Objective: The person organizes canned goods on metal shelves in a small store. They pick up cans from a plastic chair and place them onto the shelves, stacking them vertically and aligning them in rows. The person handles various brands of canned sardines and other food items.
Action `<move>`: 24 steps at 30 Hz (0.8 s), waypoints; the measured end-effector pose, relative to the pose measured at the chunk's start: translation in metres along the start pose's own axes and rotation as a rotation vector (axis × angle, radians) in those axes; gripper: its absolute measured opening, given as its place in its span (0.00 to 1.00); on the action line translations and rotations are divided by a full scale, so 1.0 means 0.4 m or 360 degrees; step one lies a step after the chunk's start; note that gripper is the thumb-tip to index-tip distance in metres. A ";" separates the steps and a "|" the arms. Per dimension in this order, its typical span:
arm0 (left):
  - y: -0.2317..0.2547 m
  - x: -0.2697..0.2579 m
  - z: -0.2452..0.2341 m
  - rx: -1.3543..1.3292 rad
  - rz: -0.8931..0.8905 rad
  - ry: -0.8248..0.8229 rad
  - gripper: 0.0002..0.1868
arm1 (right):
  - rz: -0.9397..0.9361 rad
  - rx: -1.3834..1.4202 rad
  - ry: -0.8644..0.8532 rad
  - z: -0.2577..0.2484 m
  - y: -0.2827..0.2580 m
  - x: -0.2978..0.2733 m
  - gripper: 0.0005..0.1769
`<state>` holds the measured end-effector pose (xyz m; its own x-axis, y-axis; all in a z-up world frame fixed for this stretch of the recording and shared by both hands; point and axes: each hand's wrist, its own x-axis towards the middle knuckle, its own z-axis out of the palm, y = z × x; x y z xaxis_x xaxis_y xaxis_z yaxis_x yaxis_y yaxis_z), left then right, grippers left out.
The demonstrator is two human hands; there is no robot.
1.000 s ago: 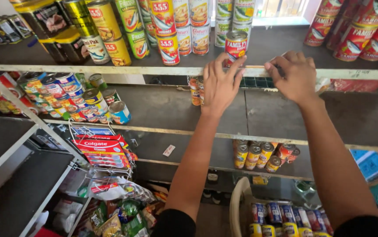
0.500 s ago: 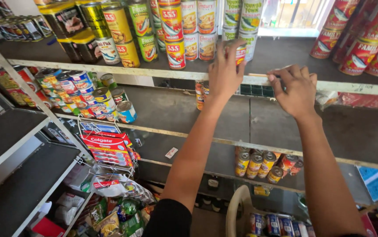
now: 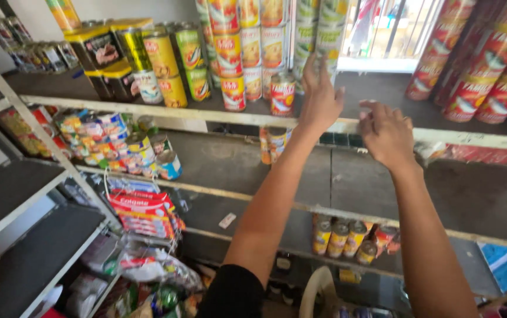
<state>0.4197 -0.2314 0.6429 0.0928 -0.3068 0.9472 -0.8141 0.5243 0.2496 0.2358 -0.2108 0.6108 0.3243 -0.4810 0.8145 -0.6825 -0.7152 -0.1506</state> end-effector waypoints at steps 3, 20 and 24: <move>-0.082 0.038 0.102 -0.0150 -0.0307 0.0057 0.57 | 0.0225 0.0157 -0.0328 -0.008 0.040 0.088 0.19; -0.318 0.043 0.248 -0.0103 -0.0664 -0.0205 0.50 | 0.0365 0.0305 -0.0673 0.076 0.120 0.177 0.33; -0.266 0.052 0.228 -0.0150 -0.0501 -0.0332 0.42 | 0.0207 0.0363 -0.0535 0.132 0.193 0.170 0.21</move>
